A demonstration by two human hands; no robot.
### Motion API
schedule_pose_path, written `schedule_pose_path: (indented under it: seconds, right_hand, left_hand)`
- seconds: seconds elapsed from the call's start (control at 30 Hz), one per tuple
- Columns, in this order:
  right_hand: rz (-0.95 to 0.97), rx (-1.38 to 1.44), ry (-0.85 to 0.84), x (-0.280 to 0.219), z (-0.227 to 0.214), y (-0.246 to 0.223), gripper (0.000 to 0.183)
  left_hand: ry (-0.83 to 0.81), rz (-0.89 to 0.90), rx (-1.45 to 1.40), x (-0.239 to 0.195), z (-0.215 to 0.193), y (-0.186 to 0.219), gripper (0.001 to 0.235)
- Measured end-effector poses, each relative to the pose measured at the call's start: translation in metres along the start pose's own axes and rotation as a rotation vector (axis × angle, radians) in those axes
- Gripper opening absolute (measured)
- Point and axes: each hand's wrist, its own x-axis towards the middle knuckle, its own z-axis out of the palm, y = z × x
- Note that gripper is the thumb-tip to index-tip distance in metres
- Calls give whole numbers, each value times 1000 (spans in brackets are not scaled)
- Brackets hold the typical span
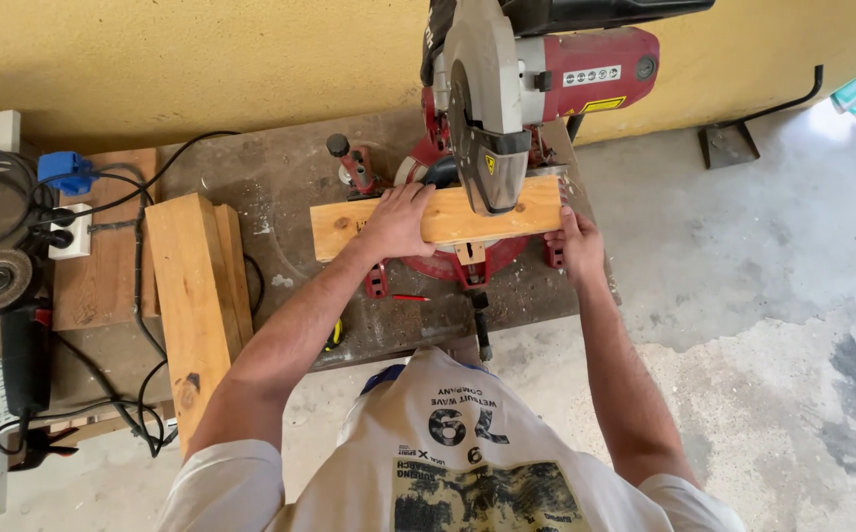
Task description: Sanding, measuring, marking, and cutting wooden blocks using an angle grinder and a miter saw
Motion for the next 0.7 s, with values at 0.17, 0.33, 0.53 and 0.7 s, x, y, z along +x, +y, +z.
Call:
schedule_pose_path:
  seconds: [0.17,0.33,0.53,0.7]
  right_hand:
    - [14,-56,-29,12,2,12,44]
    - [21,-8,-41,5,5,-2,48]
    - [-28,83,-16,-12,11,-32,52]
    - [-584,-530,35,-30,-33,-113,17]
  left_hand:
    - [220,90,42,-12,12,-1,103]
    - [228,38,118,-21,10,-11,105]
    - [152,-8,163,-18,11,-13,102]
    - [207,6,152,-16,23,-22,107]
